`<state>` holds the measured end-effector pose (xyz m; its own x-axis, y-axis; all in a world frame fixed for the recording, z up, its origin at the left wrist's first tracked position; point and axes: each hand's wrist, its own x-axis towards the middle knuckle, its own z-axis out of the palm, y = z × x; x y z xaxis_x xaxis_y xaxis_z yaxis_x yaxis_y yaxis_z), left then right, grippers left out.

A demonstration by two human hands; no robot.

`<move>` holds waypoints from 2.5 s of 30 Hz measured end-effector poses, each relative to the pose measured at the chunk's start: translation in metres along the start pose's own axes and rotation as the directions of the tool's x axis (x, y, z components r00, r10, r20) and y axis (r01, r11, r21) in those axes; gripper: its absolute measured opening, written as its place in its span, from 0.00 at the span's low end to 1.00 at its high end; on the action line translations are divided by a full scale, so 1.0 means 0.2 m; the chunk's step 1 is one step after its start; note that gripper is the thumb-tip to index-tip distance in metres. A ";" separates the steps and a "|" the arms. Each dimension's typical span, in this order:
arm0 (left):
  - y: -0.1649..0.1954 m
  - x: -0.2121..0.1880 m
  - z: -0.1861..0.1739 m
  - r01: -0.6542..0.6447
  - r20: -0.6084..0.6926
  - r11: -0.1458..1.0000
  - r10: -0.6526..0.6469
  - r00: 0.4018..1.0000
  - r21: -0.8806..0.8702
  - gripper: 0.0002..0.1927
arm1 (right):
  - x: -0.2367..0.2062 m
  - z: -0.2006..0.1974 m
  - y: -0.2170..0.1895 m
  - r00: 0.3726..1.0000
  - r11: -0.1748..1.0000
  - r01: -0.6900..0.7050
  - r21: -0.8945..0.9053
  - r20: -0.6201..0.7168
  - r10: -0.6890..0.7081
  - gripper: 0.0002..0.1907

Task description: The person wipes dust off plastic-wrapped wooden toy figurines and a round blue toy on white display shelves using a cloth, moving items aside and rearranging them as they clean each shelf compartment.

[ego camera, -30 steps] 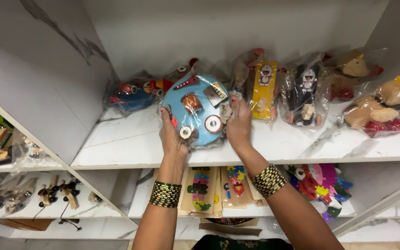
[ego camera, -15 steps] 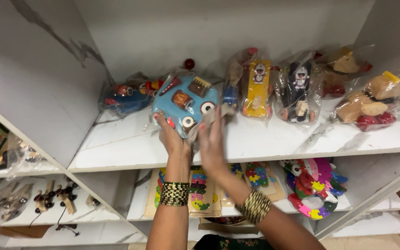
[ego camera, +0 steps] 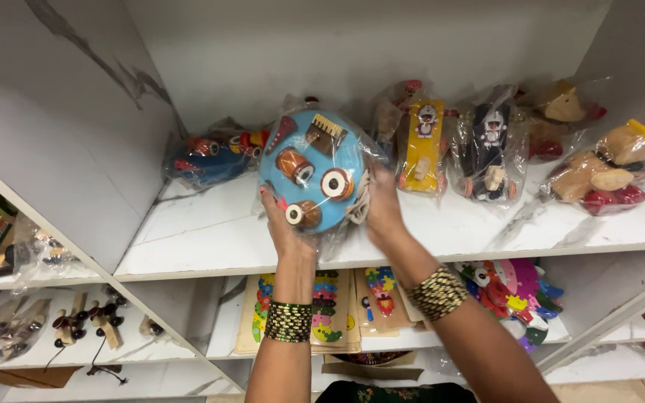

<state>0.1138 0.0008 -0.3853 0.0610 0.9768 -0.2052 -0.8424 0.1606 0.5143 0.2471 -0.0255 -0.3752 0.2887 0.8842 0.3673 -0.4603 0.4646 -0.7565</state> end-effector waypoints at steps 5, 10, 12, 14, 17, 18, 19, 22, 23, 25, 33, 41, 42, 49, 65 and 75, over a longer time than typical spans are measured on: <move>-0.03 0.04 0.00 -0.105 -0.019 0.988 0.108 0.994 0.115 0.35 | 0.11 -0.21 -0.23 0.999 0.198 -0.036 -0.980 -0.041 -0.024 0.24; -0.07 0.08 -0.03 -0.136 -0.011 0.987 0.137 0.990 0.081 0.35 | 0.12 -0.35 -0.43 0.859 0.535 0.160 -0.829 -0.151 -0.490 0.16; -0.09 0.08 -0.04 -0.222 0.071 0.968 0.214 0.974 0.119 0.34 | 0.12 -0.34 -0.44 0.761 0.485 0.388 -0.784 -0.025 -0.648 0.14; -0.12 0.07 -0.04 -0.301 0.133 0.935 0.279 0.951 0.188 0.33 | 0.12 -0.27 -0.38 0.760 0.395 0.375 -0.839 0.034 -0.649 0.13; -0.15 0.06 -0.04 -0.411 0.199 0.862 0.365 0.909 0.296 0.32 | 0.11 -0.13 -0.22 0.718 0.249 0.490 -0.835 0.226 -0.658 0.14; -0.16 0.06 -0.04 -0.446 0.218 0.841 0.394 0.893 0.307 0.32 | 0.09 -0.08 -0.16 0.787 0.325 0.502 -0.801 0.268 -0.555 0.19; -0.15 0.05 -0.03 -0.480 0.237 0.818 0.422 0.875 0.317 0.31 | 0.06 -0.04 -0.11 0.839 0.402 0.501 -0.766 0.316 -0.444 0.24; -0.14 0.04 -0.02 -0.462 0.217 0.808 0.409 0.886 0.364 0.30 | -0.05 -0.01 -0.04 0.694 -0.116 0.628 -0.770 0.621 -0.364 0.31; -0.14 0.04 -0.02 -0.456 0.206 0.812 0.408 0.890 0.364 0.31 | -0.08 -0.03 -0.04 0.688 -0.084 0.673 -0.735 0.663 -0.293 0.31; -0.13 0.03 -0.01 -0.444 0.186 0.818 0.403 0.896 0.365 0.31 | -0.14 -0.11 -0.11 0.655 -0.009 0.747 -0.664 0.739 -0.155 0.31; -0.14 0.04 -0.01 -0.461 0.201 0.810 0.414 0.888 0.364 0.43 | -0.21 -0.23 -0.42 0.857 0.099 0.504 -0.858 0.511 0.066 0.26; -0.10 0.05 -0.01 -0.248 0.091 0.882 0.231 0.969 0.401 0.44 | -0.11 0.16 -0.20 0.596 0.100 0.769 -0.631 0.766 0.242 0.31; -0.11 0.04 0.00 -0.151 0.196 0.988 0.150 0.969 -0.011 0.39 | -0.09 0.22 -0.15 0.595 0.028 0.776 -0.630 0.746 0.298 0.33; -0.11 -0.01 0.00 -0.626 0.321 0.635 0.539 0.778 0.452 0.40 | 0.22 0.44 -0.13 0.743 -0.405 0.669 -0.623 0.564 0.360 0.34; -0.13 0.02 -0.03 -0.448 0.185 0.778 0.410 0.893 0.439 0.32 | 0.42 0.03 -0.50 0.940 -0.377 0.262 -0.888 0.323 -0.110 0.16; -0.13 0.02 -0.02 -0.460 0.202 0.790 0.414 0.888 0.406 0.35 | 0.40 -0.20 -0.63 0.983 0.546 0.163 -0.821 0.185 -0.016 0.19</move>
<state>0.1340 -0.0009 -0.4027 -0.1862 0.9623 0.1985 -0.4763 -0.2651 0.8384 0.3613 -0.0152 -0.2724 0.1361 0.8706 0.4728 0.4852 0.3575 -0.7980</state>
